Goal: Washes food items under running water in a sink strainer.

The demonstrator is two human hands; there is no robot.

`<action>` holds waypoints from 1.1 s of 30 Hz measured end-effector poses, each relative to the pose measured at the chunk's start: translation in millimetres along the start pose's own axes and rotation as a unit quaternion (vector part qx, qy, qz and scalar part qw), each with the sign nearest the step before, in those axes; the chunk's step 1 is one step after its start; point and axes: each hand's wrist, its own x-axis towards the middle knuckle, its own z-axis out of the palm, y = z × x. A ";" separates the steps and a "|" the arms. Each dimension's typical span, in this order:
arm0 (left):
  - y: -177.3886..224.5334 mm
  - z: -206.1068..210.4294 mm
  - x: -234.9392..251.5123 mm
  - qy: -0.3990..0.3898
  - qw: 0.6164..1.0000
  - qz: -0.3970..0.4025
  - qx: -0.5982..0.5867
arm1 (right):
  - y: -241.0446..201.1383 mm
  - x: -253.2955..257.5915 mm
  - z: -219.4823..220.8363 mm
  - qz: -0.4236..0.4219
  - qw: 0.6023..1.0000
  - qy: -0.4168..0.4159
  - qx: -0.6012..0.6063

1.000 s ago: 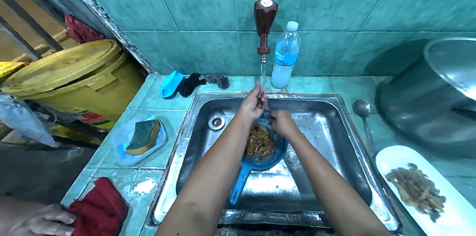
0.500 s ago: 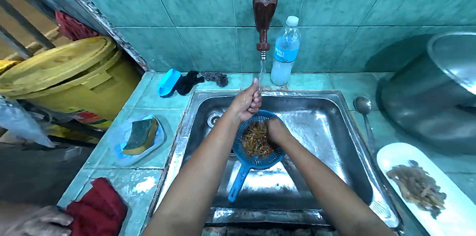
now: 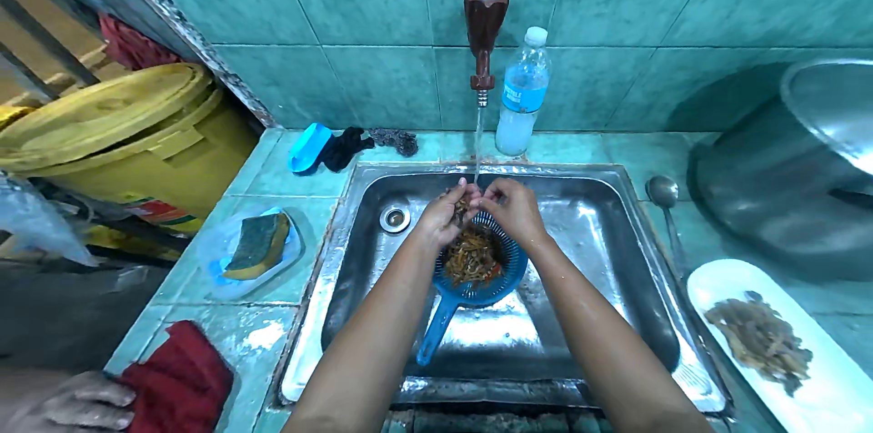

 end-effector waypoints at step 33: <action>20.9 13.1 11.1 -0.066 0.998 -0.005 0.007 | 38.5 -18.1 37.0 0.092 0.964 -0.237 -0.076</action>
